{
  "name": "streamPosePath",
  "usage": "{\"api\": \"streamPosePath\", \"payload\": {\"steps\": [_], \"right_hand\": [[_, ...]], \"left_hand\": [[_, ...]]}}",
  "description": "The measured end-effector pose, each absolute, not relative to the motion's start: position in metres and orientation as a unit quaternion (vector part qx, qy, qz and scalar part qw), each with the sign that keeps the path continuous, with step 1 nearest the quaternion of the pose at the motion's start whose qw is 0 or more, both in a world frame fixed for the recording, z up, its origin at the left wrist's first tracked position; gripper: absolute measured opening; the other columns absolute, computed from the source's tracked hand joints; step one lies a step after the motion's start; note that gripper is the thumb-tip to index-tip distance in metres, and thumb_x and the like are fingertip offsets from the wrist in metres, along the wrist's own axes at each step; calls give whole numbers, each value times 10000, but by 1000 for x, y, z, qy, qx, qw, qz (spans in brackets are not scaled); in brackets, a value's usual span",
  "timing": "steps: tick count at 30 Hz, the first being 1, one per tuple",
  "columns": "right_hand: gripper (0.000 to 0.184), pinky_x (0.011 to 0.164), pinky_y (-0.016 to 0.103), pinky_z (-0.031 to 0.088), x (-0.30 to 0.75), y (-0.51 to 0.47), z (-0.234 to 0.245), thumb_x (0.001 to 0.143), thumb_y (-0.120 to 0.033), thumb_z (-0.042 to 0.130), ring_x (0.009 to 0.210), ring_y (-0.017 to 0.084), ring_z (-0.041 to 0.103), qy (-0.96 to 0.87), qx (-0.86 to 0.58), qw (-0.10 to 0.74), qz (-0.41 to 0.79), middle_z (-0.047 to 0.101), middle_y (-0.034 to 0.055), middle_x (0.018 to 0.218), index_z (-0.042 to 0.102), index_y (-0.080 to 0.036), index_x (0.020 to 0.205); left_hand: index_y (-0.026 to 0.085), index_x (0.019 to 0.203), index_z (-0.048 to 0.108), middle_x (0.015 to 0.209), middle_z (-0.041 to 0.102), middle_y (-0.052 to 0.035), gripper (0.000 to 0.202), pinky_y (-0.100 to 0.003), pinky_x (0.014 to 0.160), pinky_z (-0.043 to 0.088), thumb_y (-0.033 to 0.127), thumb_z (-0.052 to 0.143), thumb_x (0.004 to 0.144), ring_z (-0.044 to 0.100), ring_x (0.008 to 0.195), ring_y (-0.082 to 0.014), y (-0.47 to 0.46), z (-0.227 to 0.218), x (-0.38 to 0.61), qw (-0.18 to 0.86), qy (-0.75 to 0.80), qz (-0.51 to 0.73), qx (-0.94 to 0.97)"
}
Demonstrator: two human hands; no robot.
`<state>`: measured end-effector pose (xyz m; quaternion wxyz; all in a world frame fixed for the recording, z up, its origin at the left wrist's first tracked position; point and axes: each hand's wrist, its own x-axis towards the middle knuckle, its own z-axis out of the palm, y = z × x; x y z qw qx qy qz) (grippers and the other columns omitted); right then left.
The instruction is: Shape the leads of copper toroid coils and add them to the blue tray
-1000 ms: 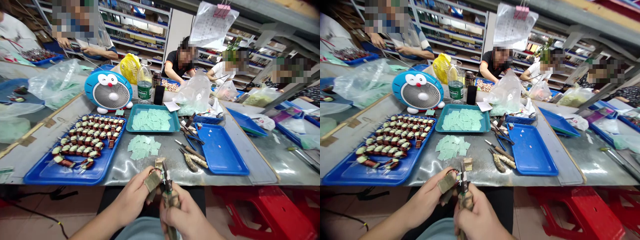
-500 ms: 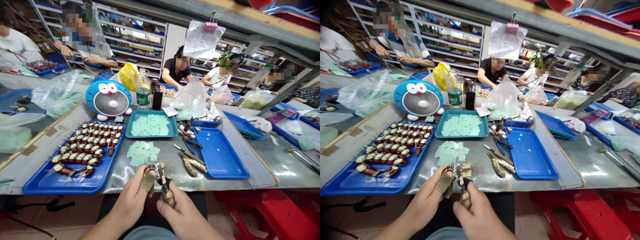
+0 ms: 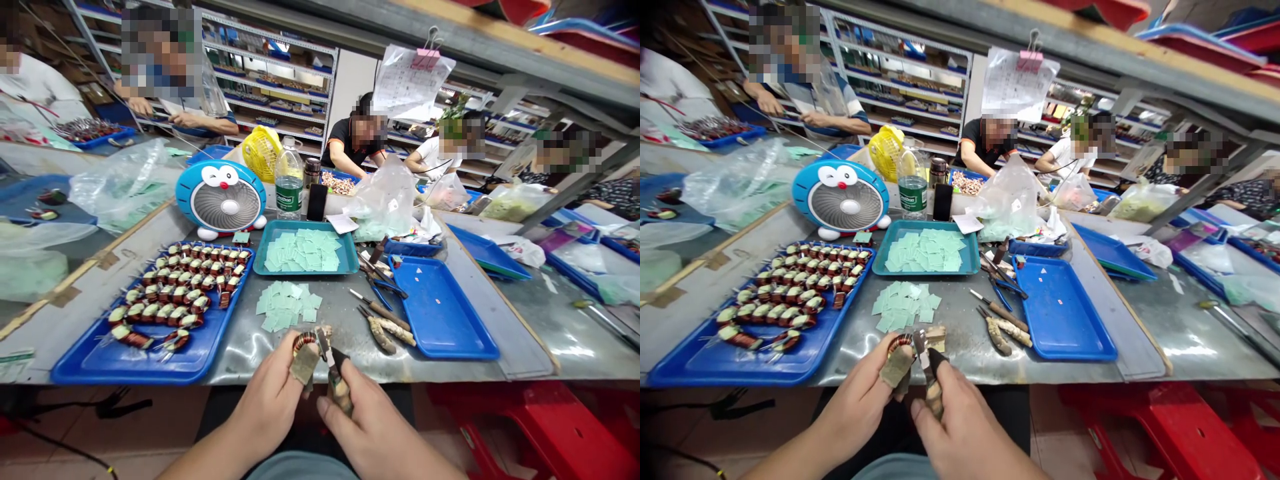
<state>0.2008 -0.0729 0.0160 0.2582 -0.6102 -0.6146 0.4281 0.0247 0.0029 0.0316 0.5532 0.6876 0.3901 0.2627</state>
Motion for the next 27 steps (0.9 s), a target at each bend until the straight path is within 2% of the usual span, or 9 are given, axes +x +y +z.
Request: {"api": "streamPosePath", "payload": {"steps": [5, 11, 16, 22, 27], "right_hand": [[99, 695, 163, 298, 194, -73, 7, 884, -148, 484, 732, 57, 450, -643, -619, 262, 366, 577, 13, 861, 522, -127, 974], [134, 748, 150, 335, 193, -72, 6, 901, -185, 461, 798, 61, 483, -636, -632, 249, 367, 592, 13, 938, 543, -138, 996], [128, 713, 156, 324, 191, -71, -2, 885, -176, 433, 739, 63, 465, -653, -631, 262, 326, 579, 10, 865, 535, -129, 947], [74, 647, 176, 269, 184, -66, -13, 827, -127, 415, 654, 70, 435, -672, -654, 296, 182, 534, -1, 748, 488, -135, 834], [142, 684, 204, 264, 180, -55, -16, 856, -150, 394, 715, 110, 442, -660, -674, 331, 30, 544, 38, 792, 534, -137, 837]], "left_hand": [[220, 941, 482, 784, 585, -7, 399, -306, 692, 423, 546, 296, 1081, 561, 721, -194, 1, 33, 23, 522, 411, 257, 702], [230, 1009, 500, 834, 625, -15, 404, -323, 724, 411, 568, 287, 1074, 571, 770, -213, 3, 44, 16, 516, 410, 233, 715], [228, 1018, 505, 810, 610, -10, 396, -319, 723, 406, 553, 287, 1078, 570, 764, -210, 5, 42, 11, 513, 402, 232, 722], [228, 945, 506, 776, 607, -10, 343, -312, 704, 405, 489, 332, 1084, 582, 739, -213, 4, 25, 22, 478, 411, 291, 720], [218, 966, 535, 828, 635, -22, 230, -302, 704, 395, 417, 462, 1055, 584, 766, -217, 4, 11, 29, 456, 453, 347, 683]]}}
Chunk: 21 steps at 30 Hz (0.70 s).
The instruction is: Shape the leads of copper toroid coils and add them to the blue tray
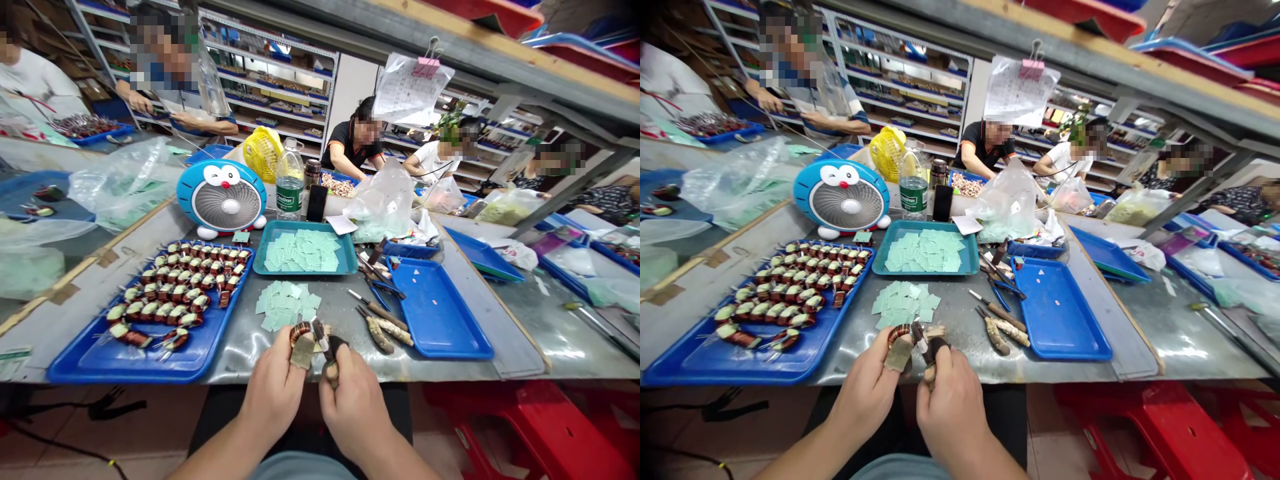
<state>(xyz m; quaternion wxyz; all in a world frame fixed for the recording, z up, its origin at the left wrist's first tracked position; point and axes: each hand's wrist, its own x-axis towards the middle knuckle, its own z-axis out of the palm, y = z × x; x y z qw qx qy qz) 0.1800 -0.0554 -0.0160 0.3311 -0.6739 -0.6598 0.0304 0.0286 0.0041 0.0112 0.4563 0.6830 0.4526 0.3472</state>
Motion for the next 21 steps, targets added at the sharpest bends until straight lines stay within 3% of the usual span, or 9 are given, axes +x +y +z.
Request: {"api": "streamPosePath", "payload": {"steps": [4, 7, 10, 15, 21], "right_hand": [[230, 728, 173, 351, 199, -58, -15, 989, -342, 460, 811, 98, 517, -629, -688, 332, 143, 589, 39, 894, 566, -140, 967], [402, 694, 140, 390, 218, -71, -28, 992, -523, 505, 750, 66, 521, -556, -710, 347, 258, 594, 30, 861, 542, -125, 952], [488, 730, 116, 432, 226, -84, -51, 965, -595, 536, 801, 64, 554, -516, -704, 346, 344, 626, 50, 931, 563, -113, 1033], [515, 789, 109, 470, 223, -95, -77, 948, -593, 560, 819, 71, 565, -500, -677, 342, 418, 636, 64, 943, 603, -95, 1070], [557, 848, 116, 483, 229, -93, -80, 931, -614, 569, 895, 95, 604, -493, -678, 337, 428, 654, 88, 1013, 623, -89, 1111]], "left_hand": [[183, 898, 656, 741, 624, 2, 219, -242, 681, 394, 390, 686, 966, 538, 720, -165, 14, 10, 26, 652, 397, 392, 514], [154, 945, 735, 853, 698, -37, 253, -220, 720, 443, 405, 749, 921, 579, 772, -150, 20, 11, 24, 778, 329, 407, 348], [157, 1037, 765, 951, 727, -72, 289, -238, 753, 497, 416, 756, 911, 617, 795, -146, 24, 11, 25, 820, 289, 408, 277], [206, 985, 790, 935, 734, -35, 168, -229, 735, 511, 341, 795, 886, 648, 802, -126, 30, 14, 26, 863, 230, 408, 187], [132, 1024, 786, 634, 664, -20, 260, -286, 684, 490, 366, 761, 914, 578, 599, -127, 34, 19, 20, 886, 164, 400, 169]]}}
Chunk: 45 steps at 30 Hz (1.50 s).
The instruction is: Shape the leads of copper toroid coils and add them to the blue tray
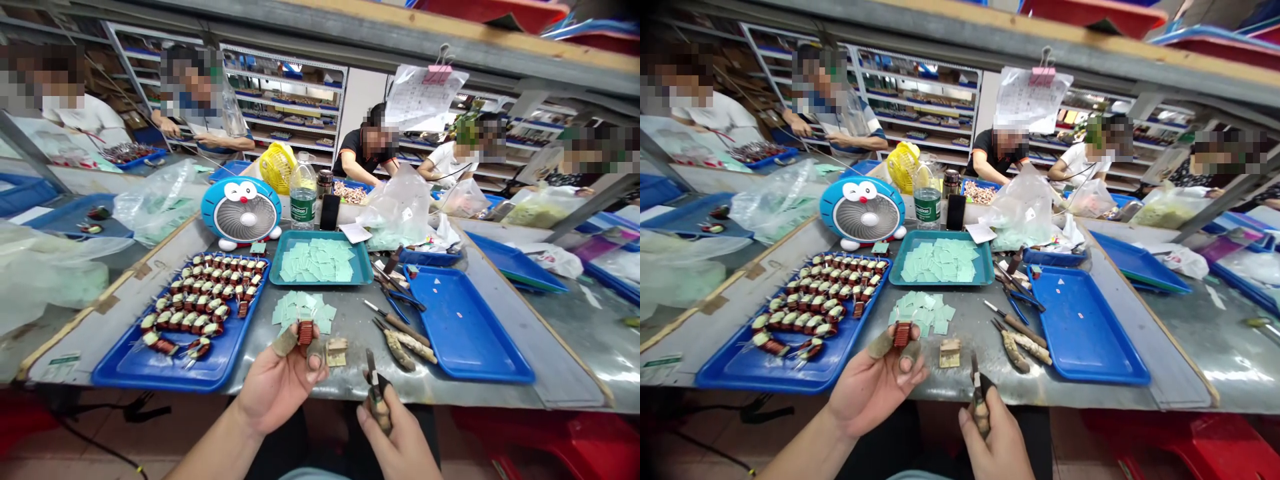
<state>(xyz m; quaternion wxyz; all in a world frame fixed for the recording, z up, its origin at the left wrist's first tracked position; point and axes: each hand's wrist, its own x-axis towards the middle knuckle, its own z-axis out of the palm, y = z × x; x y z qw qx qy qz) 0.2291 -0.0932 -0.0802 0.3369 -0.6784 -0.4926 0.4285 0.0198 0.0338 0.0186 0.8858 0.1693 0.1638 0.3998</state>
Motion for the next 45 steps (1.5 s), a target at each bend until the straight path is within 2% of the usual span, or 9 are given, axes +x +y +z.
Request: {"api": "streamPosePath", "payload": {"steps": [7, 10, 16, 20, 23, 29, 34, 39, 45], "right_hand": [[739, 844, 136, 471, 216, -98, -81, 884, -733, 541, 839, 95, 589, -458, -698, 361, 416, 653, 66, 943, 597, -94, 1249], [717, 800, 140, 477, 214, -100, -81, 876, -740, 553, 791, 90, 581, -449, -699, 385, 402, 647, 61, 889, 620, -91, 1173], [579, 979, 151, 533, 215, -90, -49, 943, -488, 633, 1074, 117, 666, -512, -663, 432, 335, 639, 105, 1215, 518, -136, 1388], [538, 1100, 211, 508, 207, -65, -6, 923, -325, 689, 1284, 131, 583, -648, -561, 492, 152, 523, 96, 1406, 487, -206, 1408], [482, 1110, 238, 498, 208, -52, 11, 917, -292, 705, 1298, 129, 565, -714, -506, 478, 81, 541, 72, 1382, 537, -233, 1366], [405, 944, 193, 555, 214, -59, -16, 942, -338, 676, 1054, 95, 649, -648, -527, 494, 242, 641, 72, 1172, 594, -185, 1307], [488, 967, 198, 572, 214, -71, -49, 916, -306, 709, 1065, 102, 676, -568, -525, 544, 325, 626, 72, 1247, 552, -203, 1366], [506, 971, 182, 574, 218, -75, -61, 888, -289, 745, 1067, 102, 681, -537, -521, 575, 331, 628, 74, 1252, 572, -196, 1354], [474, 943, 200, 584, 222, -78, -51, 854, -378, 782, 1020, 115, 691, -512, -513, 592, 353, 649, 82, 1207, 633, -172, 1254]], "left_hand": [[88, 1036, 769, 606, 667, -26, 311, -313, 718, 491, 382, 717, 946, 545, 544, -113, 34, 21, 14, 899, 123, 385, 172], [124, 1028, 771, 615, 649, -8, 342, -305, 715, 486, 449, 713, 941, 545, 568, -112, 35, 20, 15, 892, 136, 391, 183], [172, 967, 774, 977, 718, -37, 196, -269, 832, 488, 356, 791, 901, 637, 925, -150, 23, 12, 25, 868, 186, 400, 226], [179, 1064, 761, 1015, 710, -56, 185, -277, 890, 473, 315, 748, 939, 621, 970, -170, 4, 19, 34, 857, 213, 363, 296], [204, 1126, 742, 1059, 704, -51, 199, -280, 910, 459, 278, 735, 941, 609, 1007, -188, -6, 25, 35, 831, 252, 334, 367], [185, 1018, 758, 1094, 699, -70, 292, -305, 901, 459, 435, 607, 1010, 589, 1003, -215, -8, 19, 32, 783, 308, 312, 441], [164, 1004, 779, 1018, 707, -80, 299, -299, 861, 478, 430, 644, 978, 597, 898, -202, -6, 16, 39, 806, 323, 293, 399], [164, 946, 797, 873, 710, -64, 222, -276, 755, 484, 374, 732, 915, 573, 729, -164, -9, 22, 51, 810, 338, 287, 385], [173, 996, 799, 933, 721, -73, 287, -283, 756, 494, 424, 666, 955, 574, 793, -188, -13, 29, 59, 794, 353, 258, 422]]}}
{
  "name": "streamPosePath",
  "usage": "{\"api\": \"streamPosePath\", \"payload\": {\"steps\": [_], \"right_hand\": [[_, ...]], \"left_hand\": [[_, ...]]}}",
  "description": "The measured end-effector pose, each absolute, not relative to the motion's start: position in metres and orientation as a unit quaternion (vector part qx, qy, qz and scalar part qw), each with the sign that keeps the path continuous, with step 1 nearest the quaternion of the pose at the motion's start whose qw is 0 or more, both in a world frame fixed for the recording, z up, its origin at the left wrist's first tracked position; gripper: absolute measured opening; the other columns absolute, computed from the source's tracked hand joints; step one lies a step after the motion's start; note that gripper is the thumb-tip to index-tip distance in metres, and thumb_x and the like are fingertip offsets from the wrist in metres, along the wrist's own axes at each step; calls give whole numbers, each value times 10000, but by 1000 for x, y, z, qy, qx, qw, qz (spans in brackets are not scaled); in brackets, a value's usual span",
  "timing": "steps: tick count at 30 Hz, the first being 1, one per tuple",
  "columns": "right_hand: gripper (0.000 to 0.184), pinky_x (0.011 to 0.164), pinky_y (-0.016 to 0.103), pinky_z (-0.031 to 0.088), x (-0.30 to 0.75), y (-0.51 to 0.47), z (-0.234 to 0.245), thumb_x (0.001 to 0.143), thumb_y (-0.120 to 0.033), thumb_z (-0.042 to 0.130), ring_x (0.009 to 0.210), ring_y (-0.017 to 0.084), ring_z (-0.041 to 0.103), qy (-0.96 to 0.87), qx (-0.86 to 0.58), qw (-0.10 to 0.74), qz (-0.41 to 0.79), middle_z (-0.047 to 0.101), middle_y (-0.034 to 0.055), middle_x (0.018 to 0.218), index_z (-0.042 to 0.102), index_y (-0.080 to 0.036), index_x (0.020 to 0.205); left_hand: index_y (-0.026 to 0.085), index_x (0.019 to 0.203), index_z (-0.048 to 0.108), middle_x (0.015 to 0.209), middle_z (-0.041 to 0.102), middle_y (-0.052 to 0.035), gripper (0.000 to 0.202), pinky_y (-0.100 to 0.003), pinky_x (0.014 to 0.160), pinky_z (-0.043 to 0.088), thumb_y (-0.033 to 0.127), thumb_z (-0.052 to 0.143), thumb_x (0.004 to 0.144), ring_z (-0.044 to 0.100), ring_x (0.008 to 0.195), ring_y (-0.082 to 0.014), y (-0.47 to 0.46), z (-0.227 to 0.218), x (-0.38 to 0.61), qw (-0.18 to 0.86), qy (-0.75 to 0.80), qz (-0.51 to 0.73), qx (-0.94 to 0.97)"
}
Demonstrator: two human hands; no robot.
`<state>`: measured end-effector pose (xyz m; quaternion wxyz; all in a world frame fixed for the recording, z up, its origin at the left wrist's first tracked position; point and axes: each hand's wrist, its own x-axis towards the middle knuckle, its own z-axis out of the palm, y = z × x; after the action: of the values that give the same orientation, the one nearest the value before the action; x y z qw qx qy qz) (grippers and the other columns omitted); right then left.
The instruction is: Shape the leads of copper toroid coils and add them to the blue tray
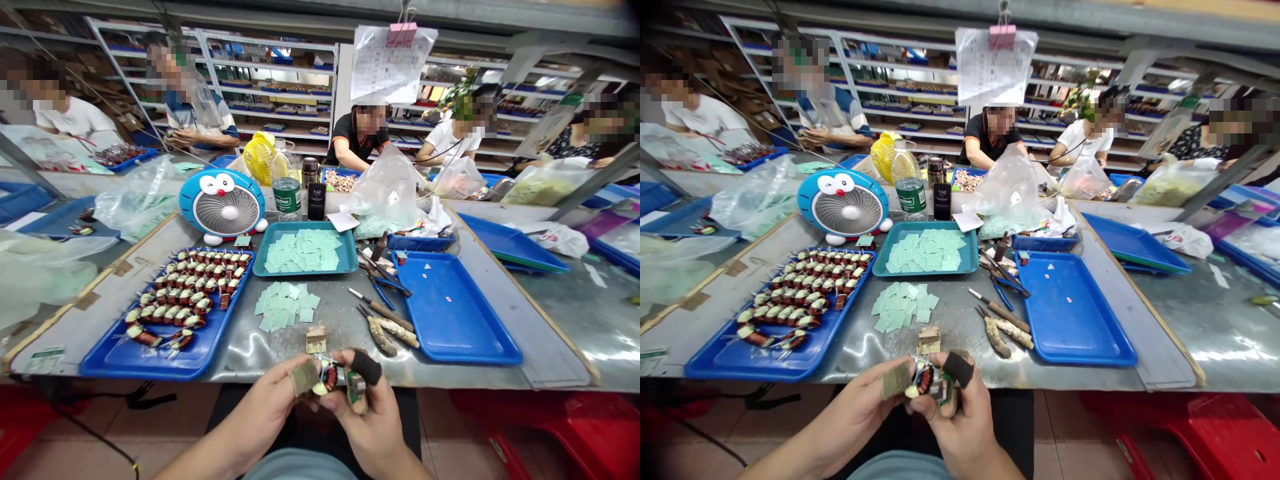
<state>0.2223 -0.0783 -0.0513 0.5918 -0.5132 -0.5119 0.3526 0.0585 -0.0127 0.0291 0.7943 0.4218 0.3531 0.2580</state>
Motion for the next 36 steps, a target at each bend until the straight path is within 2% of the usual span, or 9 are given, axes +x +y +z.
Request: {"api": "streamPosePath", "payload": {"steps": [5, 7, 10, 18, 21, 24, 27, 31, 36], "right_hand": [[600, 959, 194, 589, 210, -79, -27, 795, -478, 822, 1057, 121, 689, -328, -522, 648, 447, 653, 85, 1220, 594, -162, 1251], [679, 972, 204, 591, 207, -78, -19, 743, -511, 853, 1055, 129, 693, -265, -508, 663, 482, 649, 90, 1231, 582, -158, 1256], [753, 988, 214, 589, 209, -77, -12, 708, -533, 869, 1066, 136, 694, -241, -500, 657, 510, 622, 99, 1293, 562, -163, 1288], [574, 972, 219, 601, 218, -76, -8, 817, -470, 798, 1105, 144, 690, -316, -513, 634, 485, 662, 103, 1216, 597, -159, 1255], [585, 1009, 251, 593, 211, -71, -11, 862, -450, 755, 1139, 153, 691, -348, -483, 619, 513, 619, 117, 1316, 543, -174, 1332], [653, 1032, 261, 574, 211, -67, -20, 909, -489, 693, 1158, 149, 681, -387, -476, 573, 544, 609, 113, 1329, 458, -181, 1434], [565, 906, 191, 570, 226, -68, -45, 962, -537, 605, 995, 101, 686, -472, -627, 470, 404, 671, 76, 1146, 531, -147, 1364], [413, 778, 193, 488, 253, -66, -88, 942, -492, 626, 838, 114, 563, -509, -772, 351, 150, 621, 79, 894, 651, -81, 923], [321, 984, 301, 456, 263, -40, -96, 965, -445, 589, 1093, 189, 507, -569, -772, 280, 42, 579, 97, 1267, 704, -162, 1066]], "left_hand": [[212, 1084, 793, 1038, 740, -87, 426, -355, 941, 479, 542, 534, 1007, 625, 985, -267, 1, 33, 49, 674, 401, 245, 570], [238, 1200, 755, 1170, 725, -99, 430, -364, 969, 476, 558, 647, 934, 626, 1072, -301, 3, 33, 45, 609, 419, 275, 615], [276, 1357, 665, 1372, 648, -117, 674, -381, 1038, 465, 417, 885, 735, 604, 1202, -347, 4, 26, 46, 558, 404, 333, 644], [295, 1342, 637, 1440, 579, -125, 564, -402, 1059, 505, 271, 843, 818, 652, 1190, -305, 14, 6, 54, 616, 331, 295, 651], [303, 1321, 655, 1468, 560, -110, 512, -418, 1117, 463, 280, 829, 840, 573, 1312, -323, 17, -5, 46, 628, 306, 295, 652], [305, 1342, 606, 1420, 621, -104, 506, -415, 1046, 519, 311, 801, 875, 656, 1203, -297, 18, -21, 32, 707, 310, 287, 568], [289, 1273, 611, 1322, 692, -78, 534, -389, 982, 557, 348, 864, 807, 730, 1056, -269, 22, -37, 20, 730, 355, 344, 471], [252, 1165, 644, 1147, 765, -77, 629, -390, 904, 598, 412, 960, 645, 766, 961, -289, 35, -43, 14, 724, 405, 395, 395], [240, 1197, 652, 1087, 774, -71, 680, -359, 864, 612, 413, 974, 624, 765, 984, -303, 52, -26, 13, 736, 413, 371, 387]]}}
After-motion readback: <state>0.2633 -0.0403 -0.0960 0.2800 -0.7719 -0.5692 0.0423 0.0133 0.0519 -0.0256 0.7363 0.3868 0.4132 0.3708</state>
